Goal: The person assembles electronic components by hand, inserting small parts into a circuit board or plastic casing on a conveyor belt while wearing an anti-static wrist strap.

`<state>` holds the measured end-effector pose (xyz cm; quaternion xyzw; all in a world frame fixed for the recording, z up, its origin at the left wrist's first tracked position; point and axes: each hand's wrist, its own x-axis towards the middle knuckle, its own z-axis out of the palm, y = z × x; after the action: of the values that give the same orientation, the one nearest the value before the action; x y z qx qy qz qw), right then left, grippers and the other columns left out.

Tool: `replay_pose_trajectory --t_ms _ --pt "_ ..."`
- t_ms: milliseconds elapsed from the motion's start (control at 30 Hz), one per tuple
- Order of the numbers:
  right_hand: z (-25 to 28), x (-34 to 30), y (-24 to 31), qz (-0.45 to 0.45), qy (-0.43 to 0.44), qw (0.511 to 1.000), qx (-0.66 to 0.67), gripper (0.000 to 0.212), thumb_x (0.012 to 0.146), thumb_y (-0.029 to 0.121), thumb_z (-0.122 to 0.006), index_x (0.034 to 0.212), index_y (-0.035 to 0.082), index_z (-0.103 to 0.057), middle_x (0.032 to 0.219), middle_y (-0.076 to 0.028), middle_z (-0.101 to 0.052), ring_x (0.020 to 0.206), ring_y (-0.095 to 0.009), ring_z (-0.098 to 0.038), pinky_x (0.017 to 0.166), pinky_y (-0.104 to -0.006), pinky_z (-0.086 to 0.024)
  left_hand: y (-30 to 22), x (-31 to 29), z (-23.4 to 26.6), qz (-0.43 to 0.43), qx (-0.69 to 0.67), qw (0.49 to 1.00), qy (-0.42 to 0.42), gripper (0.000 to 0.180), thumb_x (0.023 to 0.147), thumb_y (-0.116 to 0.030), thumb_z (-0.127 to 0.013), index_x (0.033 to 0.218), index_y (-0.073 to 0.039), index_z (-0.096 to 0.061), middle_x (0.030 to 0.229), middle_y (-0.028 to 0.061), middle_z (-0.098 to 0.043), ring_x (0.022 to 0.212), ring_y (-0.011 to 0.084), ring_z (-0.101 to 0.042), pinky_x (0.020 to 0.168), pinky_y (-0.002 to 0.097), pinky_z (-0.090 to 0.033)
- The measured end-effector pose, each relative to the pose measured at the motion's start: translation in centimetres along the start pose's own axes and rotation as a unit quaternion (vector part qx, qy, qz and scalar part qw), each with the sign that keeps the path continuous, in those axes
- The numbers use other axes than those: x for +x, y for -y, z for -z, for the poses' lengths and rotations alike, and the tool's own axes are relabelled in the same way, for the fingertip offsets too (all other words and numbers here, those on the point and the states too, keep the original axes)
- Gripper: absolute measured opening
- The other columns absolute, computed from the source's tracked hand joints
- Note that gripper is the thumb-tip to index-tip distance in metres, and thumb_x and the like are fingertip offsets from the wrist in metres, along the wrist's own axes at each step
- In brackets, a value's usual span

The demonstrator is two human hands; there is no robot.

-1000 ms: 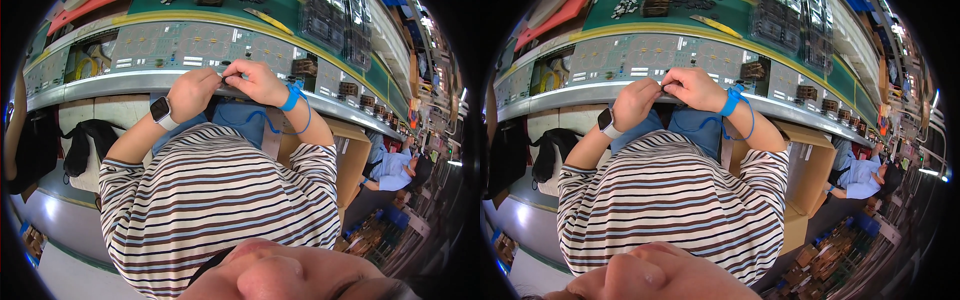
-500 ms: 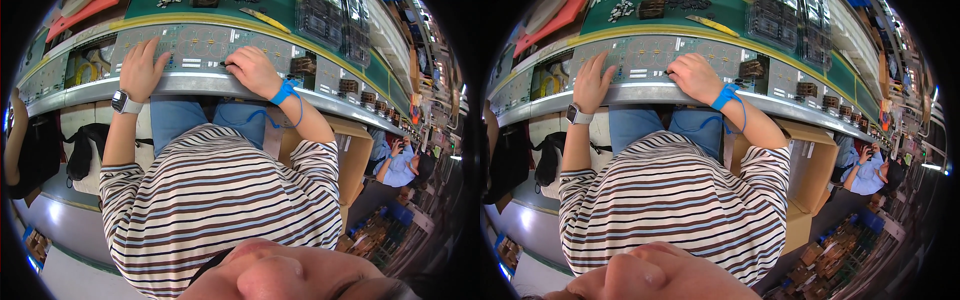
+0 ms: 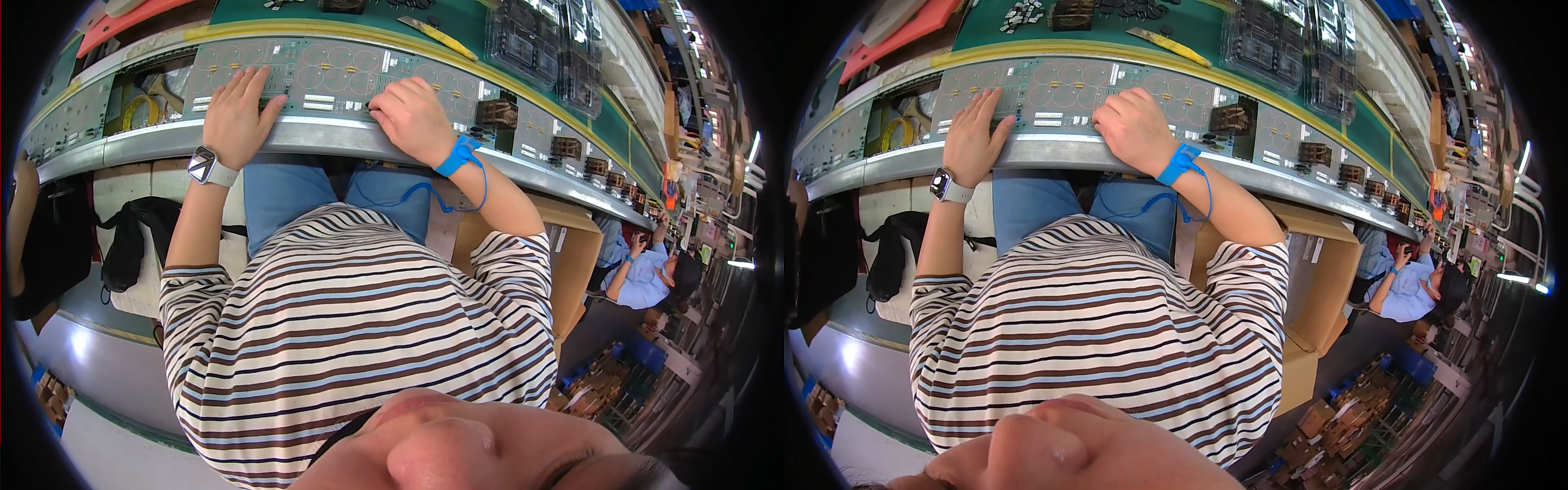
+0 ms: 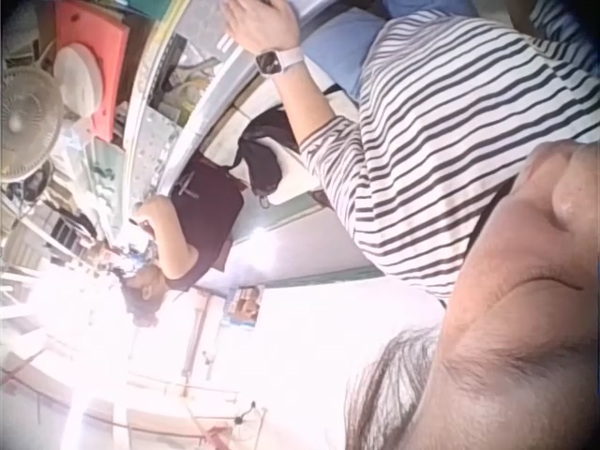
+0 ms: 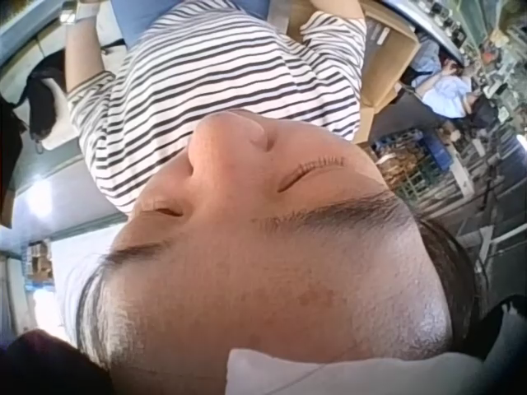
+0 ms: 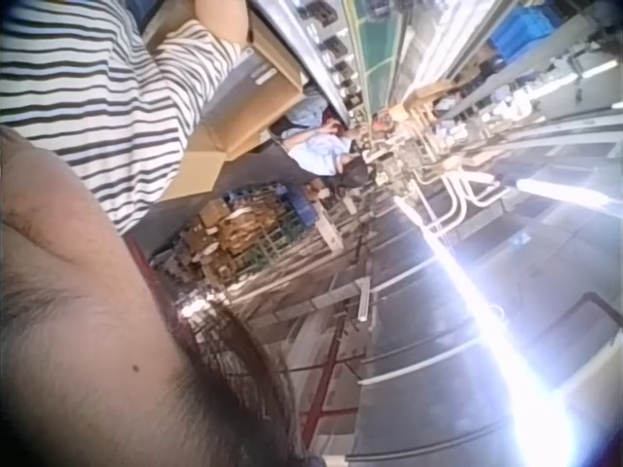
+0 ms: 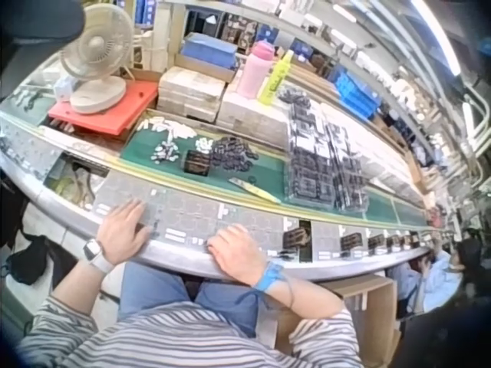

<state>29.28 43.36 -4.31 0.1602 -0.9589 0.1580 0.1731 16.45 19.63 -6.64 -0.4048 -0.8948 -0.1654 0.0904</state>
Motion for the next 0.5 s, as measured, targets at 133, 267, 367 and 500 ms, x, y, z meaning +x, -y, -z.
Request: replay_pose_trajectory --t_ms 133,267,367,500 --pt "0.06 -0.1 0.08 0.003 -0.004 1.0 -0.015 0.012 0.065 0.007 -0.065 0.075 0.008 -0.058 0.071 -0.005 -0.052 0.069 -0.023 -0.051 0.069 -0.033 -0.04 -0.05 0.11 -0.02 -0.006 -0.001 1.0 -0.006 0.047 0.084 -0.038 -0.051 0.118 -0.005 -0.049 0.116 0.0191 -0.053 0.111 0.0331 -0.048 0.092 0.0438 -0.037" --pt "0.21 -0.07 0.15 0.012 0.007 0.999 -0.031 0.012 0.065 0.007 -0.065 0.076 0.008 -0.059 0.069 -0.004 -0.05 0.07 -0.022 -0.051 0.072 -0.033 -0.04 -0.08 0.23 0.12 -0.005 -0.01 1.0 0.001 0.047 0.084 -0.038 -0.052 0.118 -0.006 -0.049 0.115 0.0191 -0.053 0.111 0.0329 -0.048 0.091 0.0435 -0.038" --pt "0.34 0.23 0.35 0.02 0.034 0.997 -0.059 0.01 0.066 0.007 -0.062 0.076 0.009 -0.06 0.069 -0.004 -0.049 0.071 -0.021 -0.051 0.077 -0.0336 -0.04 -0.35 0.33 0.23 -0.006 -0.005 1.0 0.006 0.047 0.083 -0.038 -0.052 0.118 -0.006 -0.049 0.115 0.0189 -0.053 0.11 0.0326 -0.049 0.091 0.0434 -0.038" --pt "0.45 0.68 0.6 0.039 0.044 0.993 -0.098 0.007 0.067 0.009 -0.053 0.063 0.011 -0.058 0.065 -0.003 -0.049 0.07 -0.019 -0.052 0.078 -0.0312 -0.038 -0.57 0.35 0.38 -0.007 0.014 1.0 0.011 0.047 0.083 -0.038 -0.051 0.118 -0.006 -0.049 0.115 0.0187 -0.054 0.109 0.0318 -0.05 0.09 0.0434 -0.039"
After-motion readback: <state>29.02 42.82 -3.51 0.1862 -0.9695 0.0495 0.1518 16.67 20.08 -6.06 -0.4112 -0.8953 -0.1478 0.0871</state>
